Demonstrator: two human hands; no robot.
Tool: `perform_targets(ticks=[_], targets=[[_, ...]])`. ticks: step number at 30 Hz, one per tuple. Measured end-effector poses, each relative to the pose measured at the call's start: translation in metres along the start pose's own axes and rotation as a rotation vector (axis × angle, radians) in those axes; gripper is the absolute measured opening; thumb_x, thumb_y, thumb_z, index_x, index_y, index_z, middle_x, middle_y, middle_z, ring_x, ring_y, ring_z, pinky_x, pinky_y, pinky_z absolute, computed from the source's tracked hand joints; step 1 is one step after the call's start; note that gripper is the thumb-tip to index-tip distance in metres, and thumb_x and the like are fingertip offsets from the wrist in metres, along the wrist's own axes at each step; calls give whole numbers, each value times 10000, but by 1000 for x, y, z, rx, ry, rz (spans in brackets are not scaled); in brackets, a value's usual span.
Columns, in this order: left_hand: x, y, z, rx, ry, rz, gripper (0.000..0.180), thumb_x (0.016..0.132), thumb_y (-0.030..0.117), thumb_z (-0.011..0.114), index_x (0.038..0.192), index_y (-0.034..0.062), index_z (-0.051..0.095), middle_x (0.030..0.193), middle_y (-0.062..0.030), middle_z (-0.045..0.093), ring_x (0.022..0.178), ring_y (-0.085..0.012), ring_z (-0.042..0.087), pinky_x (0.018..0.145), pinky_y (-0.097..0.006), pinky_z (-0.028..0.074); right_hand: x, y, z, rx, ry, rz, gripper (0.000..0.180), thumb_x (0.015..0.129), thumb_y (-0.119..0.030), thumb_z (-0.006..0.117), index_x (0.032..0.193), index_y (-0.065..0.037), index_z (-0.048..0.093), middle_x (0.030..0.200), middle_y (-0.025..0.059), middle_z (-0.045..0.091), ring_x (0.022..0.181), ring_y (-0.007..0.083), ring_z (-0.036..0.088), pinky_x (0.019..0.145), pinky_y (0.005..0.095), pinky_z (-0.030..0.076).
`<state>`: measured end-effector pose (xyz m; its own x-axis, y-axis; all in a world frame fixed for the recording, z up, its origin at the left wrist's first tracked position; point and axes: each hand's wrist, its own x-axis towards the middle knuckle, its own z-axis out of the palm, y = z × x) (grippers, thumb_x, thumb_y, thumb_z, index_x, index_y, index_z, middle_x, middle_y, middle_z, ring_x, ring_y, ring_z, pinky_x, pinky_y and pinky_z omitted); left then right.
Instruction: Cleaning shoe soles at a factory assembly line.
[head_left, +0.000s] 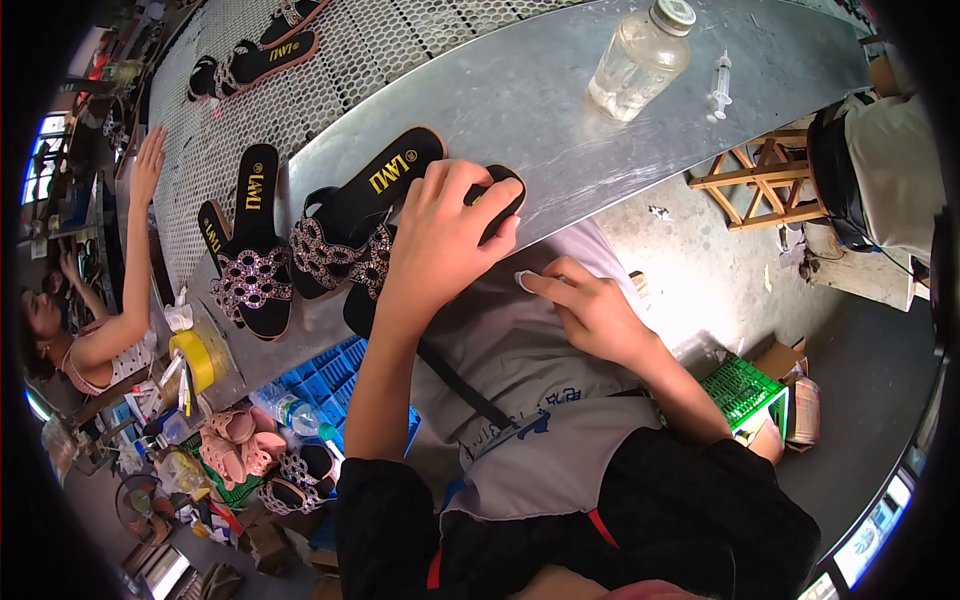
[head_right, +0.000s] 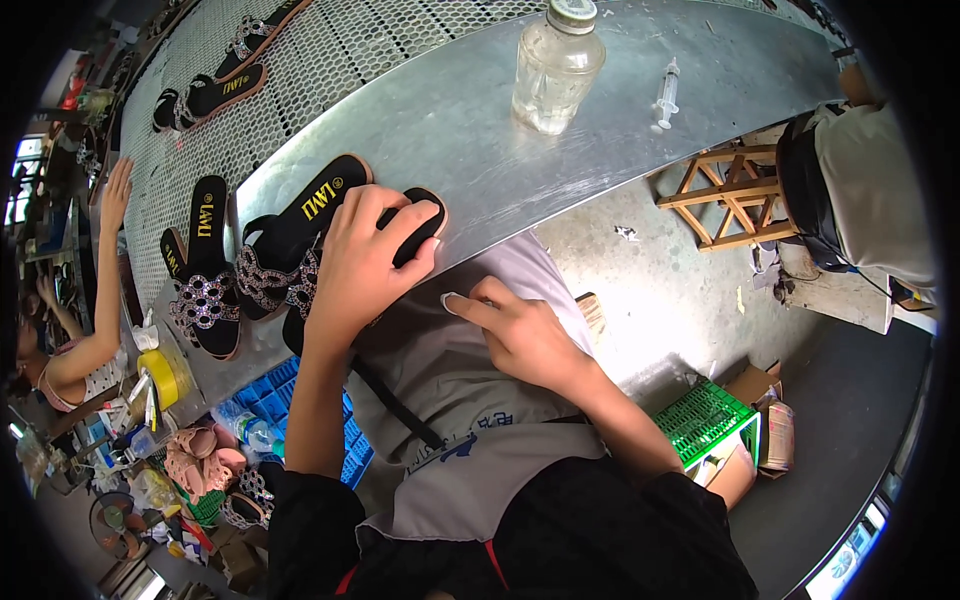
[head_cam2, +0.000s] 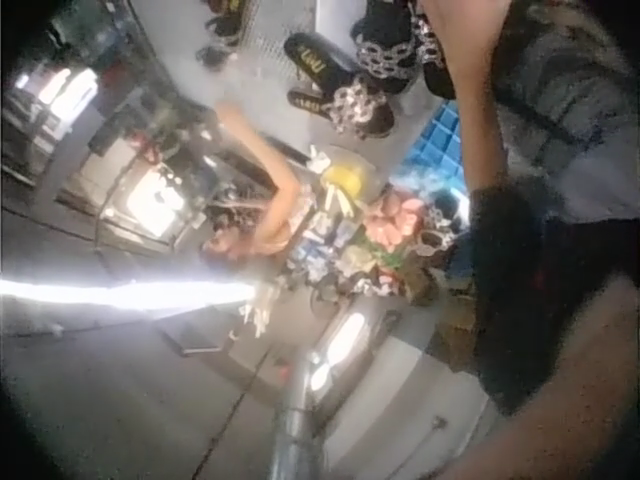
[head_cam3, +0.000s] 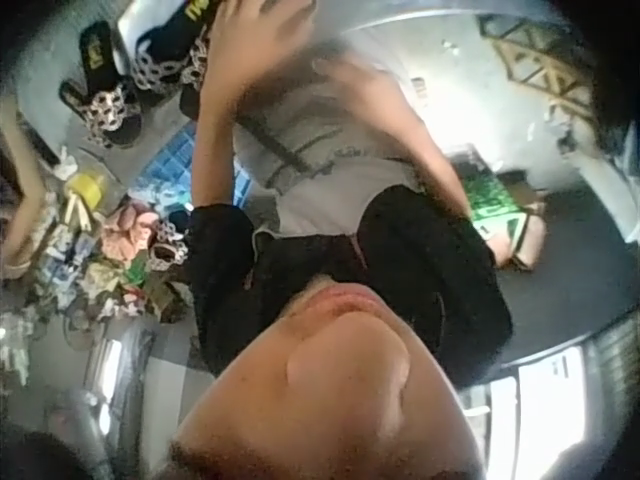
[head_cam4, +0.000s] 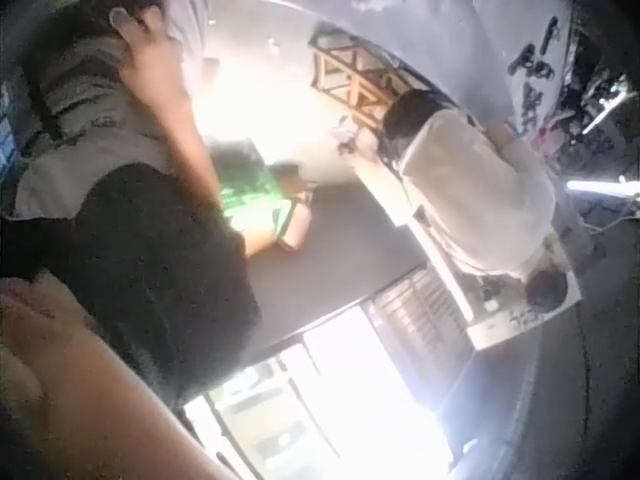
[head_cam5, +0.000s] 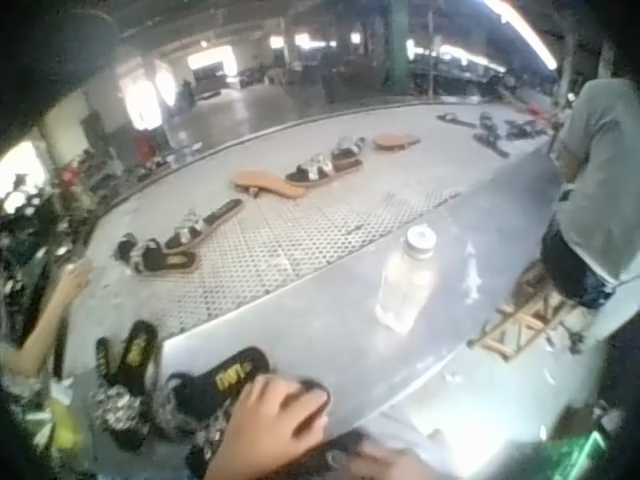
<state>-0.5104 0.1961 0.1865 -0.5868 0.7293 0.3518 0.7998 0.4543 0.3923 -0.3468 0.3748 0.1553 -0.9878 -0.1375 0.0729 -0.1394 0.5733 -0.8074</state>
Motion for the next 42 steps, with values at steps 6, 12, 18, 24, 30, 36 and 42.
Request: perform_targets(ticks=[6,12,18,24,30,36,42], targets=[[1,-3,-1,-20,-9,-13,306,798,168,814,1087,173,711,1079,-43,582,1043,-270,595,859,-429,515,4,-1,-1,80,38,5,543,851,120,595,1350,-81,662,1063,115,606,873,331,677,687,413,550],[-1,-6,2,-140,78,-61,580,776,157,877,1278,91,595,1141,-137,570,1010,-369,629,829,-464,548,5,3,-2,324,166,145,378,1006,54,588,1377,-12,615,1058,111,600,1005,217,657,847,321,506],[3,0,-15,-317,65,-229,570,827,120,858,1316,54,573,1243,-148,606,1135,-319,669,958,-402,567,17,-14,-3,826,178,391,411,1064,-48,614,1465,-31,527,1151,48,634,1083,121,593,963,261,465],[-14,10,-82,-330,541,-238,296,900,-13,737,1190,5,678,1079,-122,715,995,-225,693,915,-336,536,24,-5,11,745,170,217,428,1063,-69,628,1472,-39,508,1150,30,638,1082,105,578,968,259,459],[-89,41,-85,-304,594,-403,61,921,-52,707,942,-2,679,919,-120,723,847,-210,694,779,-302,536,2,17,36,710,49,235,379,1061,-75,627,1429,-40,545,1098,34,655,1026,104,597,914,258,476],[-160,63,-59,-337,400,-776,242,919,-18,756,721,1,617,715,-90,670,611,-192,632,586,-301,477,-10,33,48,702,-87,419,358,1074,-103,597,1421,-30,547,1077,44,689,1012,102,637,861,246,497],[-146,53,-59,-115,508,-689,118,920,-12,745,820,-2,683,834,-98,720,800,-241,688,724,-332,529,-4,46,57,773,-66,508,326,1094,-127,556,1407,-39,570,1042,18,679,846,53,546,733,216,449]])
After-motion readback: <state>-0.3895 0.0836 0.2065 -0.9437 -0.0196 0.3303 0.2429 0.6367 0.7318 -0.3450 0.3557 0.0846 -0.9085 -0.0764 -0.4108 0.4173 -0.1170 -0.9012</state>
